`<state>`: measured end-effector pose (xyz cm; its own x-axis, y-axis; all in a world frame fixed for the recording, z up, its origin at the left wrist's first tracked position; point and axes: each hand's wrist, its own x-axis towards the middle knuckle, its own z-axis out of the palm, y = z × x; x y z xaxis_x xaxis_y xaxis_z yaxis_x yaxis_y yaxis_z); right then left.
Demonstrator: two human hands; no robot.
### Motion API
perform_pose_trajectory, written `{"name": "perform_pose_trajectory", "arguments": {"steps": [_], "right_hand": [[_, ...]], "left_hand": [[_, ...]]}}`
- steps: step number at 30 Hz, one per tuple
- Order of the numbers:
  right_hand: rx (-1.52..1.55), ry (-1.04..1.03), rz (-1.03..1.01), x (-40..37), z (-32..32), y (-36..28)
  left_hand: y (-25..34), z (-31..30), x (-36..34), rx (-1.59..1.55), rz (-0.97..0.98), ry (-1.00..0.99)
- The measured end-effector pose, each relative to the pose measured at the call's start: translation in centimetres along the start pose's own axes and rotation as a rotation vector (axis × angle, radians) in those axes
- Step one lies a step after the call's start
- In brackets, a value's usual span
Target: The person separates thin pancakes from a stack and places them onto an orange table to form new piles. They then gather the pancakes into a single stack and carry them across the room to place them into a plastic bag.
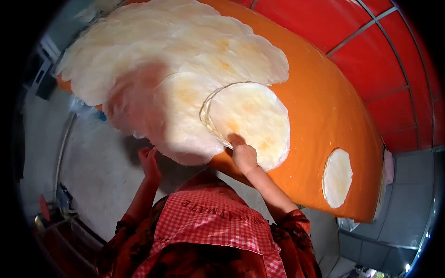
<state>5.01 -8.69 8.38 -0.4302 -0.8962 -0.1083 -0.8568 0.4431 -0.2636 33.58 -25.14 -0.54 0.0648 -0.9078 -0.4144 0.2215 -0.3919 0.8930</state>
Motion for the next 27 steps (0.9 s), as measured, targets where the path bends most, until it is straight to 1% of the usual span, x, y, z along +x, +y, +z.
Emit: {"name": "perform_pose_trajectory", "arguments": {"steps": [1,3,4,6,8,9,11,12,13,14,15,17,18,19,21,24,25,26,27], "right_hand": [[-0.01,-0.042,0.01,0.1,-0.4,0.0],[0.137,0.203,-0.138,0.3,0.4,0.6],[0.123,0.152,-0.094,0.1,-0.4,0.0],[0.162,0.142,-0.069,0.5,-1.3,-0.2],[0.171,0.072,-0.001,0.6,-1.5,0.3],[0.157,0.018,0.058,1.1,-3.4,-0.2],[0.162,-0.083,0.132,2.9,-8.8,-1.5],[0.105,-0.048,0.163,3.7,-11.5,-2.4],[0.184,0.013,0.24,4.2,-14.7,-4.1],[0.016,0.076,0.191,6.3,-15.7,-2.7],[-0.102,0.018,0.159,7.2,-18.2,-4.2],[-0.295,0.182,0.036,7.4,-19.5,-7.3],[-0.375,0.139,0.036,7.0,-19.6,-10.2],[-0.458,0.098,0.028,6.4,-18.9,-13.0],[-0.394,0.153,-0.059,6.2,-12.0,-15.0],[-0.397,-0.047,-0.086,7.1,1.3,-17.4],[-0.423,-0.193,-0.101,7.3,4.5,-18.0],[-0.372,0.009,-0.197,6.9,7.0,-18.2],[-0.314,0.213,-0.291,6.7,7.5,-19.1]], "left_hand": [[-0.3,-0.5,-0.3,0.019,-0.06,-0.011],[-0.1,-0.9,0.5,0.057,-0.145,-0.059],[0.3,-1.2,1.1,0.021,-0.175,-0.177],[0.7,-1.3,1.8,-0.037,-0.264,-0.422],[2.2,-0.2,1.6,-0.032,-0.25,-0.439],[2.3,0.1,1.6,-0.034,-0.26,-0.449],[1.4,-0.4,3.9,-0.02,-0.304,-0.502],[0.9,-0.7,4.9,-0.015,-0.329,-0.534],[0.9,-0.7,5.0,0.022,-0.346,-0.528],[1.1,-0.4,4.9,0.057,-0.358,-0.522],[1.4,0.0,4.8,0.087,-0.369,-0.514],[2.2,0.8,4.5,0.104,-0.41,-0.591],[2.2,0.6,3.9,0.104,-0.442,-0.614],[2.0,0.3,3.7,0.118,-0.458,-0.645],[2.0,0.5,4.5,0.149,-0.467,-0.717],[0.4,0.1,5.9,0.166,-0.481,-0.761],[0.2,0.1,6.1,0.179,-0.475,-0.777],[-0.1,0.0,6.2,0.171,-0.462,-0.796],[0.0,0.0,6.3,0.164,-0.447,-0.814]]}}
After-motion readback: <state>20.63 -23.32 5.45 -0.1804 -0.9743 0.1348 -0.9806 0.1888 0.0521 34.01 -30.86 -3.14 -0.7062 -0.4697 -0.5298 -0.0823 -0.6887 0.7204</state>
